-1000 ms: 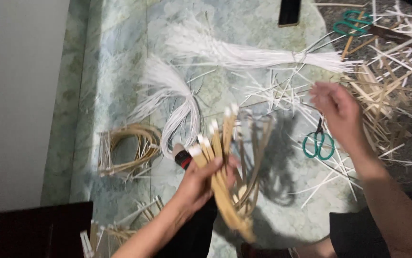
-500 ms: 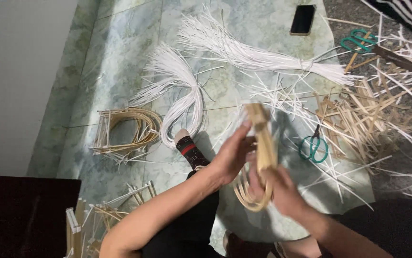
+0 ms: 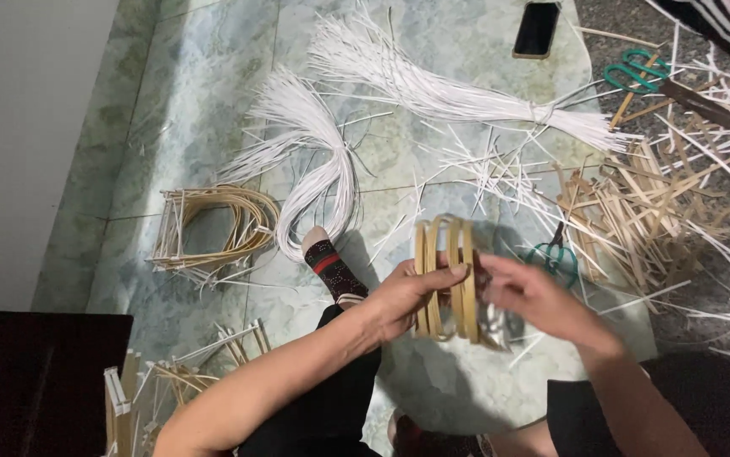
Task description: The recorder is assembling circular or curved frames using bamboo strips, wrapping them with white plastic or paper tape to secure them.
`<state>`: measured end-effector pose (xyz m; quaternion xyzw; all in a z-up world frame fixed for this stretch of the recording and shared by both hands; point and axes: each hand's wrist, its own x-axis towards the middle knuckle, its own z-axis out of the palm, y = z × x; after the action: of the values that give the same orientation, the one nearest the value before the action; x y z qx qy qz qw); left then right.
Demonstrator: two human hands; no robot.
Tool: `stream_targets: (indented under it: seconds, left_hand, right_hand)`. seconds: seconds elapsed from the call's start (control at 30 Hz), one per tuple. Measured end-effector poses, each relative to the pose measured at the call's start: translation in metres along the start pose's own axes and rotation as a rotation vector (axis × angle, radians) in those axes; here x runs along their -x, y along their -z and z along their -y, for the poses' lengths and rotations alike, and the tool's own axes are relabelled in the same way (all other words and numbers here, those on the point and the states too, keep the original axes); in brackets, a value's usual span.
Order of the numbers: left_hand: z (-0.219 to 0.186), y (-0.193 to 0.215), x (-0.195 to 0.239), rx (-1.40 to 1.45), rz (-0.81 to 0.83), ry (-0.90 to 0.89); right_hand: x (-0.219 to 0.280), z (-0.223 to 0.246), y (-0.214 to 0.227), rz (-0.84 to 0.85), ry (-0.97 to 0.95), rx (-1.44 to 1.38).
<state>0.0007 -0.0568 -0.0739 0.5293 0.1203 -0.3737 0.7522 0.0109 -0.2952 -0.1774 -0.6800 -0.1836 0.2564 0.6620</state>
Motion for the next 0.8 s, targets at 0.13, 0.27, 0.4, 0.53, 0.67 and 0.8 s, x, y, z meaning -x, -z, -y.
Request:
stream_targets:
  seconds: [0.13,0.27,0.4,0.53,0.67,0.8]
  left_hand:
    - [-0.01,-0.002,0.008,0.021,0.044,-0.083]
    - [-0.006,-0.007,0.006,-0.099,0.013,-0.186]
    - [-0.007,-0.022,0.006,-0.172,-0.084,-0.204]
    - [0.001,-0.023,-0.002,-0.175,-0.114,-0.143]
    - [0.009,-0.008,-0.009,-0.108,-0.092,-0.155]
    - [-0.005,-0.026,0.002,-0.094,-0.071,-0.153]
  right_hand:
    - [0.009,0.032,-0.029,-0.058,-0.043,-0.173]
    - [0.011,0.033,-0.035,-0.204,0.151,-0.131]
    - [0.011,0.033,-0.039,-0.192,0.275,-0.174]
    - [0.015,0.034,-0.038,-0.203,0.175,-0.322]
    - [0.021,0.047,-0.025,-0.15,0.135,-0.411]
    - [0.024,0.046,-0.024,-0.175,0.071,-0.475]
